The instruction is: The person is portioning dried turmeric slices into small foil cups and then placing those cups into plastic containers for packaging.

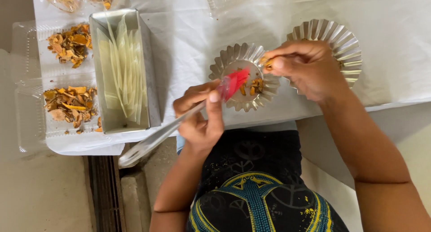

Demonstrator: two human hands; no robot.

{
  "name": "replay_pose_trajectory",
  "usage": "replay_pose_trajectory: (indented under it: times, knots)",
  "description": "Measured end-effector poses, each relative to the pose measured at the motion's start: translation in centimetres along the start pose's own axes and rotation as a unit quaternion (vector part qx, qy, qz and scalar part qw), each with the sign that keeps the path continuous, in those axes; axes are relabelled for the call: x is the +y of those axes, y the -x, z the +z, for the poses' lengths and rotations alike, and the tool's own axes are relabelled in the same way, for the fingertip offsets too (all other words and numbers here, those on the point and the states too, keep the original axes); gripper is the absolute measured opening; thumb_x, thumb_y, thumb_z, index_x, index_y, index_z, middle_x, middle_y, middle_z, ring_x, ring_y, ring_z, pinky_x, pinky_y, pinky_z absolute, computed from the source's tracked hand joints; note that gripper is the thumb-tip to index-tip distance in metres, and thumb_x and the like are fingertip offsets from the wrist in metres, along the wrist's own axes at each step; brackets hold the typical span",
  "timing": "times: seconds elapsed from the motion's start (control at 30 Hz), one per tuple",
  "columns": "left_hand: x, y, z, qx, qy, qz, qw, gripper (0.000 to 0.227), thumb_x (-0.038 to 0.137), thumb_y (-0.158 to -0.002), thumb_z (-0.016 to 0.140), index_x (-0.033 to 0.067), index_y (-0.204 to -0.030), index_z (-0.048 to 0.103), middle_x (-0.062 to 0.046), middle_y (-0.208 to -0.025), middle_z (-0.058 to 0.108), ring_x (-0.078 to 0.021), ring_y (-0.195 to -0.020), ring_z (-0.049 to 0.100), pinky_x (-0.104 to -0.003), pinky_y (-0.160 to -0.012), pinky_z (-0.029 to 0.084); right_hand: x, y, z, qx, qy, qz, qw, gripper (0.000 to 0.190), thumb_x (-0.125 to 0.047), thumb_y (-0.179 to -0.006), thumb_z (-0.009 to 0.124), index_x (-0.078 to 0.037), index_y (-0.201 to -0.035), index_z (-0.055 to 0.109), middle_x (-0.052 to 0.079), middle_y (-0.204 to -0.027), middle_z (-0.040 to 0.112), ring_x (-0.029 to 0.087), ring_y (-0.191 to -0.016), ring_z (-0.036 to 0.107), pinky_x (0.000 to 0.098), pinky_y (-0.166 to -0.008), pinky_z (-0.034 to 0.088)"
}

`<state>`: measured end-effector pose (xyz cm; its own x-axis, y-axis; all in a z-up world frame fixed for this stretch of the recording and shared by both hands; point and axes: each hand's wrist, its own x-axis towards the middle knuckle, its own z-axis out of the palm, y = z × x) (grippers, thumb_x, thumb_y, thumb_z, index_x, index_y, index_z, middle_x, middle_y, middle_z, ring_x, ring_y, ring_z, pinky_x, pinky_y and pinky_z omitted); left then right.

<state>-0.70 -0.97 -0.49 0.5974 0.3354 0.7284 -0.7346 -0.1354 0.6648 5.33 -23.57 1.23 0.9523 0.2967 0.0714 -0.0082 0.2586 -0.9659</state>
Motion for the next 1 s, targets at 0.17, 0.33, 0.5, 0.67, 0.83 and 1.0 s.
replay_pose_trajectory:
  times: [0.17,0.33,0.5,0.67,0.83,1.0]
  knots:
    - [0.4,-0.4,-1.1,-0.008,0.014,-0.065,0.998,0.017,0.006,-0.102,0.064,0.003,-0.113,0.051,-0.02,-0.099,0.067,-0.0364,-0.094,0.076,-0.04,-0.081,0.066,-6.1,2.7,-2.4,0.031,0.361,-0.008,0.932,0.019,-0.004,-0.104,0.071,0.003,-0.121,0.069,0.017,-0.113,0.073,0.019,-0.101,0.07,0.0256,-0.088,0.061]
    - [-0.6,-0.3,-0.7,-0.033,-0.011,-0.08,0.996,0.014,0.012,-0.104,0.063,0.0001,-0.109,0.057,-0.016,-0.098,0.072,-0.0336,-0.097,0.078,-0.038,-0.081,0.067,-5.2,3.8,-5.0,-0.019,0.672,0.013,0.74,0.036,-0.038,-0.098,0.077,-0.012,-0.121,0.08,0.008,-0.124,0.076,0.025,-0.115,0.068,0.0398,-0.103,0.046]
    - [-0.8,0.1,-0.5,-0.047,-0.06,-0.106,0.991,0.018,0.014,-0.106,0.06,0.0003,-0.115,0.055,-0.015,-0.111,0.066,-0.0296,-0.105,0.074,-0.039,-0.094,0.066,-4.9,3.0,-3.7,0.003,0.755,-0.113,0.646,0.024,-0.025,-0.106,0.079,-0.012,-0.126,0.082,0.016,-0.107,0.072,0.04,-0.103,0.068,0.0473,-0.075,0.056]
    - [-1.4,0.2,-0.4,-0.094,-0.112,-0.104,0.984,0.022,0.019,-0.108,0.056,-0.0004,-0.118,0.056,-0.019,-0.116,0.064,-0.0326,-0.109,0.071,-0.039,-0.095,0.061,-3.6,-1.0,2.3,-0.253,0.724,-0.165,0.621,0.022,-0.03,-0.098,0.069,-0.009,-0.104,0.071,0.003,-0.088,0.076,0.028,-0.096,0.066,0.0462,-0.091,0.051]
    - [-1.7,-0.4,0.0,-0.06,-0.186,-0.003,0.981,0.013,0.011,-0.103,0.064,-0.0008,-0.107,0.059,-0.015,-0.105,0.072,-0.0311,-0.094,0.077,-0.037,-0.08,0.064,-1.1,-4.4,4.8,-0.368,0.755,-0.029,0.542,0.022,-0.028,-0.08,0.078,-0.013,-0.096,0.074,0.008,-0.074,0.076,0.03,-0.092,0.068,0.0434,-0.084,0.048]
    - [-2.8,0.0,-0.1,-0.025,-0.131,-0.035,0.99,0.013,0.007,-0.103,0.064,-0.0021,-0.11,0.057,-0.017,-0.106,0.072,-0.0307,-0.095,0.077,-0.037,-0.077,0.064,-0.7,-4.9,5.1,-0.323,0.685,0.015,0.653,0.018,-0.012,-0.09,0.072,-0.008,-0.105,0.062,0.018,-0.079,0.073,0.039,-0.078,0.075,0.0477,-0.075,0.059]
